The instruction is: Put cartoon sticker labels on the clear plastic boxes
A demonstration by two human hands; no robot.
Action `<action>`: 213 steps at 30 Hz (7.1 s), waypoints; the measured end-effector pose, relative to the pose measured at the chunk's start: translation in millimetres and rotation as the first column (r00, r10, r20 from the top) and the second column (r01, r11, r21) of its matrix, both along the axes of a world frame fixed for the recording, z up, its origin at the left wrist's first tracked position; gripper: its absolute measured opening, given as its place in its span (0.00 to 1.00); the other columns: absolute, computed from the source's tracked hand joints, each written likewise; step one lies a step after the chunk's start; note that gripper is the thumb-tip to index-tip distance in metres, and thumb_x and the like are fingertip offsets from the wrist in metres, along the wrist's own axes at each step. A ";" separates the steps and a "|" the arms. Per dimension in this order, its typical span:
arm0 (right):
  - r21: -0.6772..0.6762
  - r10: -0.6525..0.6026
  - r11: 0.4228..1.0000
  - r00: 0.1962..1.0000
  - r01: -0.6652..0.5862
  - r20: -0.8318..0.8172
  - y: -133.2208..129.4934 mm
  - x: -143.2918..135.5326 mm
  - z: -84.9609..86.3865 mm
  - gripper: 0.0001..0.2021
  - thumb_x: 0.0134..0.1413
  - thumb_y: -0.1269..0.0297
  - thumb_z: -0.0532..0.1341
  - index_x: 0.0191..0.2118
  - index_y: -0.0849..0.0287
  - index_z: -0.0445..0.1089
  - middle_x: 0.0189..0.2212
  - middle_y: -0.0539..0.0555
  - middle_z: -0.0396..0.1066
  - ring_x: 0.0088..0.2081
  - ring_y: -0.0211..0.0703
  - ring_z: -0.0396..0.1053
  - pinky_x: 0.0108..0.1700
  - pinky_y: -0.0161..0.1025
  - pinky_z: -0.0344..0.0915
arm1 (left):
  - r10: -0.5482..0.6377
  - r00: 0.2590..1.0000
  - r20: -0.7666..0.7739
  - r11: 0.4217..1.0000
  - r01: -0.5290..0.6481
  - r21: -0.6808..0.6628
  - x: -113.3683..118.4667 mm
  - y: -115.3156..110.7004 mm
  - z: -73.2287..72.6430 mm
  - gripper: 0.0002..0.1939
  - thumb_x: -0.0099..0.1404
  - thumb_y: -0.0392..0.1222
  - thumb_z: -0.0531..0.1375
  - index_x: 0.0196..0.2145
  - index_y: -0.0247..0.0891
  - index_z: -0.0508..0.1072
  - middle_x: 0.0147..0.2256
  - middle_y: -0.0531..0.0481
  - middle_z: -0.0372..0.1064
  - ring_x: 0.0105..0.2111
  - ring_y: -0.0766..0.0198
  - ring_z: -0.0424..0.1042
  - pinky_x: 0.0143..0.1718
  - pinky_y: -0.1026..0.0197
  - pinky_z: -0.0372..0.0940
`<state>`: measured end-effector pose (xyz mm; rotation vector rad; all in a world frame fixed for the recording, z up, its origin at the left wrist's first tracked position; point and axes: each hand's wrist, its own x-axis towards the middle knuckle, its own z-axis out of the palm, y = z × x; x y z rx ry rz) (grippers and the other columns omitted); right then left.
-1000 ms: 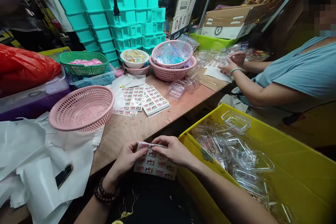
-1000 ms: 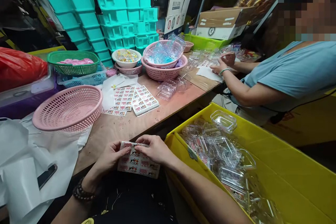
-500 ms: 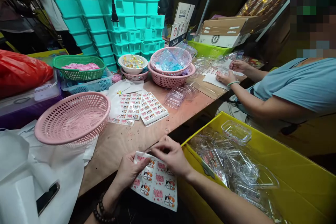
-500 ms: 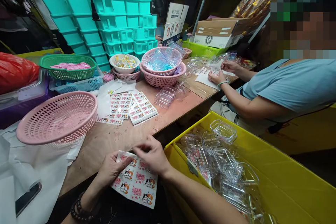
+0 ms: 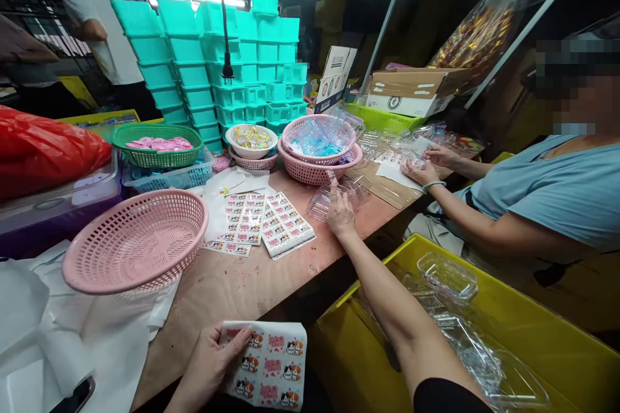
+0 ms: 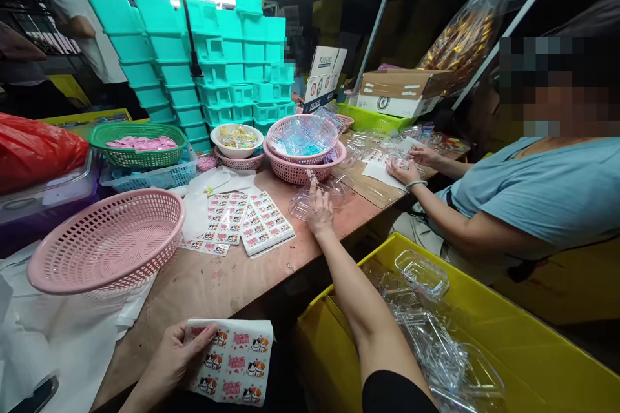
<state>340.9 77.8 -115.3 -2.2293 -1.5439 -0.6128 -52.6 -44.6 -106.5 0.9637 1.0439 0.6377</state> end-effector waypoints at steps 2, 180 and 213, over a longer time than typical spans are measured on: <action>0.001 0.044 0.999 0.999 -0.044 0.030 -2.3 4.5 -3.6 0.42 0.54 0.81 0.48 0.74 0.67 0.33 0.63 0.70 0.63 0.63 0.65 0.61 0.56 0.57 0.69 | 0.018 1.000 0.006 1.000 -0.018 -0.019 -3.8 0.4 1.1 0.28 0.46 0.63 0.73 0.31 0.32 0.82 0.27 0.42 0.80 0.28 0.53 0.79 0.30 0.59 0.73; 0.109 0.245 0.671 0.080 -0.733 -0.966 -56.4 -194.6 124.7 0.20 0.41 0.47 0.73 0.29 0.60 0.74 0.24 0.50 0.71 0.26 0.36 0.65 0.30 0.36 0.63 | 0.097 0.836 -0.540 0.588 0.390 0.709 -47.4 5.4 51.1 0.03 0.64 0.38 0.64 0.32 0.40 0.80 0.56 0.42 0.70 0.56 0.50 0.70 0.57 0.47 0.64; -0.555 0.087 0.178 0.575 -0.812 -0.813 37.3 -240.8 114.2 0.07 0.50 0.63 0.67 0.27 0.61 0.73 0.22 0.47 0.67 0.28 0.36 0.60 0.32 0.36 0.56 | 0.175 0.776 -0.605 0.492 0.464 0.737 -34.6 10.0 13.9 0.04 0.67 0.36 0.62 0.32 0.38 0.75 0.72 0.41 0.41 0.69 0.42 0.50 0.65 0.35 0.56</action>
